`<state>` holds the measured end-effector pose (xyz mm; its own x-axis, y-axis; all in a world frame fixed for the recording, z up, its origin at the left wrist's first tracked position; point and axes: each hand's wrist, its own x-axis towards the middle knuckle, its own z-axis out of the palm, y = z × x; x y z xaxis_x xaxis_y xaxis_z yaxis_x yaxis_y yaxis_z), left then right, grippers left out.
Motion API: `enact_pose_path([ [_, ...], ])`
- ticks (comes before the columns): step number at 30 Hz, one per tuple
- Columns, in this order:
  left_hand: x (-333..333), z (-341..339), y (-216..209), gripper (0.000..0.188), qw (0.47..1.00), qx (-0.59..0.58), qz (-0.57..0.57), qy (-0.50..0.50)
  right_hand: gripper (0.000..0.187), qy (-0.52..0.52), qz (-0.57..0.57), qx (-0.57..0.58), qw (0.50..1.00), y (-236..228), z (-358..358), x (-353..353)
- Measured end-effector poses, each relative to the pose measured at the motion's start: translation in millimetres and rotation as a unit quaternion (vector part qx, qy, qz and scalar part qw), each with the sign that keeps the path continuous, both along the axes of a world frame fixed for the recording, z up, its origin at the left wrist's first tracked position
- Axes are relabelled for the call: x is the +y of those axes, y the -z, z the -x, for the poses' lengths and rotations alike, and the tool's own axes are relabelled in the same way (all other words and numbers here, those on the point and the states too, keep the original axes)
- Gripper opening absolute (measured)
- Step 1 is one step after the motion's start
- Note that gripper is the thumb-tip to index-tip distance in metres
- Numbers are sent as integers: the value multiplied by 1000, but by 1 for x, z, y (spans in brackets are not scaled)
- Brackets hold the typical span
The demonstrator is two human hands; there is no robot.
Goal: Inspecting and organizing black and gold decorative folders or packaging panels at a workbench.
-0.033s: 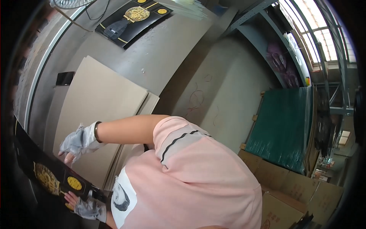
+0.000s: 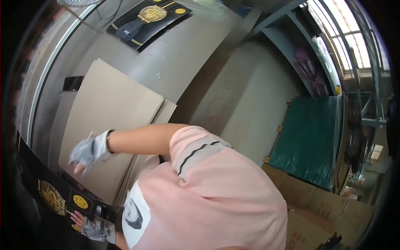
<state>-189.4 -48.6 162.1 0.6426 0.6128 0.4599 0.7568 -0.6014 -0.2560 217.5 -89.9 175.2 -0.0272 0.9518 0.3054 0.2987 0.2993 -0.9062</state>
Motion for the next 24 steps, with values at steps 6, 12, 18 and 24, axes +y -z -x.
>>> enact_pose_path([
  [6,-27,52,-13,60,892,361,33,-270,37,166,177,-322,915,74,-79,-46],
  [12,-28,89,46,79,923,119,295,-218,68,356,312,-500,725,109,-130,-78],
  [18,-29,104,34,80,869,199,327,-312,79,376,349,-429,743,117,-120,-85],
  [24,-17,18,57,73,930,-58,296,-212,75,366,321,-431,760,113,-117,-84],
])
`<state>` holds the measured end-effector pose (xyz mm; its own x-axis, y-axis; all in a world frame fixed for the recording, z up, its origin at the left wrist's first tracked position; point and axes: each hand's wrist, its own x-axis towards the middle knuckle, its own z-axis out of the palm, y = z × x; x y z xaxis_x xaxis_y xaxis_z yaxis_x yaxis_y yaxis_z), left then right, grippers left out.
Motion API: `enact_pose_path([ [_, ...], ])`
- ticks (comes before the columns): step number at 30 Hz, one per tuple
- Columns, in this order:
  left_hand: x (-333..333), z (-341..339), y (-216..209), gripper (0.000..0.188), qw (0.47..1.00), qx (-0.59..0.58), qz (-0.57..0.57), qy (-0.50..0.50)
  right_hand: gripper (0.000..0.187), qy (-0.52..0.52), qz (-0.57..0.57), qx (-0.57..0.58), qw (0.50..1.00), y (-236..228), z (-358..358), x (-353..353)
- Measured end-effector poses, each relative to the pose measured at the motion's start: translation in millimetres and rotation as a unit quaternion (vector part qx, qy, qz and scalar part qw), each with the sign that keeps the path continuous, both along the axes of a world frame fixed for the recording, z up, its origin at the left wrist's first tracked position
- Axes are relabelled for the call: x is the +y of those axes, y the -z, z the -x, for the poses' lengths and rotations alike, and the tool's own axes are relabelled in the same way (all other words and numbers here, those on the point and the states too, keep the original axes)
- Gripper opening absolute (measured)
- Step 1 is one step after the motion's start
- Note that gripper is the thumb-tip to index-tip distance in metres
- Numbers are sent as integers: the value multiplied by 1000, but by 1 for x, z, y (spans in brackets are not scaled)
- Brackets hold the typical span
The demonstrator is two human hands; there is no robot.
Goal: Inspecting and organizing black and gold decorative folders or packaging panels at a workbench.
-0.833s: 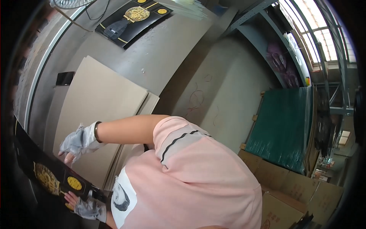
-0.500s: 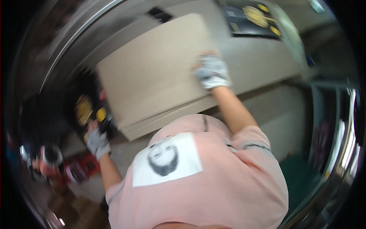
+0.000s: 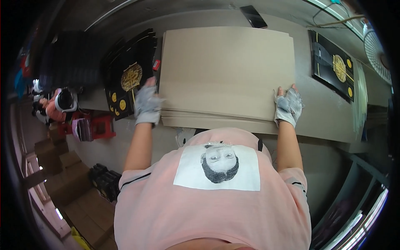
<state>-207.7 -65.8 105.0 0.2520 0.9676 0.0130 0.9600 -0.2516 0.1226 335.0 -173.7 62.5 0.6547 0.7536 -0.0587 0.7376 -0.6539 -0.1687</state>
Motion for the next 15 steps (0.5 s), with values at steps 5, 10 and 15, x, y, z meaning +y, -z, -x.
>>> enact_pose_path([
  [5,38,-67,62,81,992,-57,41,-104,75,-9,-14,8,1000,0,0,-3],
  [10,51,-52,73,87,971,-103,100,-193,73,-6,-39,12,999,-2,2,-3],
  [15,49,-54,74,89,978,-96,83,-166,72,2,-13,-3,1000,-4,4,-4],
])
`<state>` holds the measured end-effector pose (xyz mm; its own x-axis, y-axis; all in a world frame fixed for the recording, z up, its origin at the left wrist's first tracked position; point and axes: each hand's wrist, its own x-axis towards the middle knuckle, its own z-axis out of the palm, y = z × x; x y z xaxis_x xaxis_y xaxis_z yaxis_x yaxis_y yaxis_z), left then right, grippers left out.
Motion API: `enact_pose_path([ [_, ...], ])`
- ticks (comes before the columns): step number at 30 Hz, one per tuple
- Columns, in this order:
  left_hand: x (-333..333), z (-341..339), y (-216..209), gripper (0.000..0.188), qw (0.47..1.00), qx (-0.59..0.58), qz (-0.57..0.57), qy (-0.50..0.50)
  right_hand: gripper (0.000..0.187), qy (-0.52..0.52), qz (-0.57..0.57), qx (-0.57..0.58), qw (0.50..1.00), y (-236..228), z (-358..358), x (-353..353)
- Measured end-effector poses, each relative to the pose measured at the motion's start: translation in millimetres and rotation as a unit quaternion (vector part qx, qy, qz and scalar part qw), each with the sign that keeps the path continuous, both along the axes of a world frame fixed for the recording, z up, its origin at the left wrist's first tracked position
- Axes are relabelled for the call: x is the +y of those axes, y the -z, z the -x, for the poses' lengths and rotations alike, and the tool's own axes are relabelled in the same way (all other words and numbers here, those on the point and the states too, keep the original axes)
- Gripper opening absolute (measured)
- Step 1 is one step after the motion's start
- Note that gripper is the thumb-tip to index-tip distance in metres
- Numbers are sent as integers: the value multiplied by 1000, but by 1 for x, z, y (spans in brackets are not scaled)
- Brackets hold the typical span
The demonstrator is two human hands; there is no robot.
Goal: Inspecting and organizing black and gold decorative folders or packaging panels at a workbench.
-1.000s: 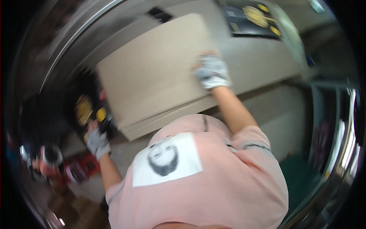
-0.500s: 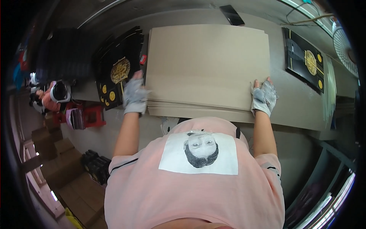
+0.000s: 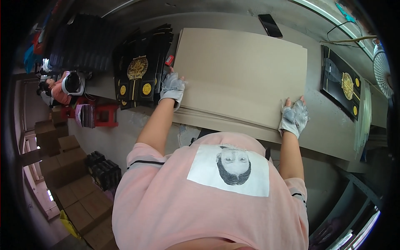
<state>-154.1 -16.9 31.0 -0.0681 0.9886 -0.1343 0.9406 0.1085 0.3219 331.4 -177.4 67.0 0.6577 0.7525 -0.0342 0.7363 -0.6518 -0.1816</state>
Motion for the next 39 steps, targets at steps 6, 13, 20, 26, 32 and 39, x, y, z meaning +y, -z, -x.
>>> enact_pose_path([
  [6,8,13,11,73,997,45,-69,-2,72,-19,-39,-18,999,10,-3,-2],
  [13,62,66,-22,31,861,-461,66,-206,75,-54,25,-64,996,6,-2,1],
  [20,69,72,-62,53,976,-176,98,80,79,-94,49,-66,992,-1,1,4],
  [26,79,98,53,43,987,-158,-3,29,82,-115,-64,-85,988,17,-10,-8],
  [32,70,100,107,42,966,-257,41,-6,87,-15,-165,-5,986,26,-12,-14],
  [39,63,56,79,47,677,-633,77,-367,77,30,-200,5,979,18,-11,-15],
])
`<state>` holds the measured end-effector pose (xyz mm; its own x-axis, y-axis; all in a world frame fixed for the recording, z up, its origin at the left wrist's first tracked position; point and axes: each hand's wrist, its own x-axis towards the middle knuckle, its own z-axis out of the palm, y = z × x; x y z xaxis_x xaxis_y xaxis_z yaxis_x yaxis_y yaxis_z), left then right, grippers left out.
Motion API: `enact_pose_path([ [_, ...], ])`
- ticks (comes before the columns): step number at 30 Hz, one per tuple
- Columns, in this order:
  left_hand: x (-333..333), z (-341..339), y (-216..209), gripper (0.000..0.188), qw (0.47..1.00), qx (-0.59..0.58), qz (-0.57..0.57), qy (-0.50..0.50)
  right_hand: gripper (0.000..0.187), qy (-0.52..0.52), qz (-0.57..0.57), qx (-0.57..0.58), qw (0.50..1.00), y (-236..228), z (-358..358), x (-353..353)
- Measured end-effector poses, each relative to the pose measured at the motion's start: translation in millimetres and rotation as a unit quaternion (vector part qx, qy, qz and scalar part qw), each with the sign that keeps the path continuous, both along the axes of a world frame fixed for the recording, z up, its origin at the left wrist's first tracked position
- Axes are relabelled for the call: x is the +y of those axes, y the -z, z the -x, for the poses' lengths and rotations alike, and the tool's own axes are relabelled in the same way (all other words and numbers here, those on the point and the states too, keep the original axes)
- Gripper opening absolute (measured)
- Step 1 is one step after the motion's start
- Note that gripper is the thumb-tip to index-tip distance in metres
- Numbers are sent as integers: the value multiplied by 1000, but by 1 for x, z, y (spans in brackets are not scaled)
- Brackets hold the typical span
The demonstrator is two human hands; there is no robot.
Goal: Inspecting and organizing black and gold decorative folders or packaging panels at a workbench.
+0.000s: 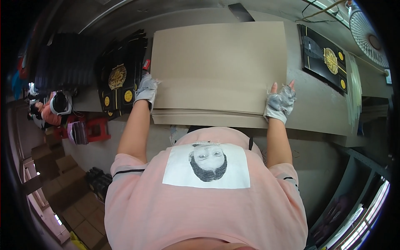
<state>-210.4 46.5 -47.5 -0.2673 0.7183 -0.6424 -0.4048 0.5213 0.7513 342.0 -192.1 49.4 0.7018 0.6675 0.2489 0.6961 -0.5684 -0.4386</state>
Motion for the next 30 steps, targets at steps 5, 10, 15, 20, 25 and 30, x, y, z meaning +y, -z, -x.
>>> enact_pose_path([
  [5,1,-13,-15,50,997,16,4,-75,56,23,-24,-9,999,9,-5,-3],
  [10,2,-14,-19,53,999,33,-12,-31,53,67,-50,109,991,35,-24,3],
  [15,15,-7,-6,58,994,100,-44,13,65,129,-127,101,978,57,-33,14],
  [20,34,-2,2,62,965,237,-90,72,70,106,-108,144,978,58,-36,13],
  [25,38,-14,-28,70,778,569,-13,267,69,62,-221,147,962,65,-41,11],
  [30,44,-33,-60,77,706,647,18,288,67,96,-265,202,938,75,-48,16],
])
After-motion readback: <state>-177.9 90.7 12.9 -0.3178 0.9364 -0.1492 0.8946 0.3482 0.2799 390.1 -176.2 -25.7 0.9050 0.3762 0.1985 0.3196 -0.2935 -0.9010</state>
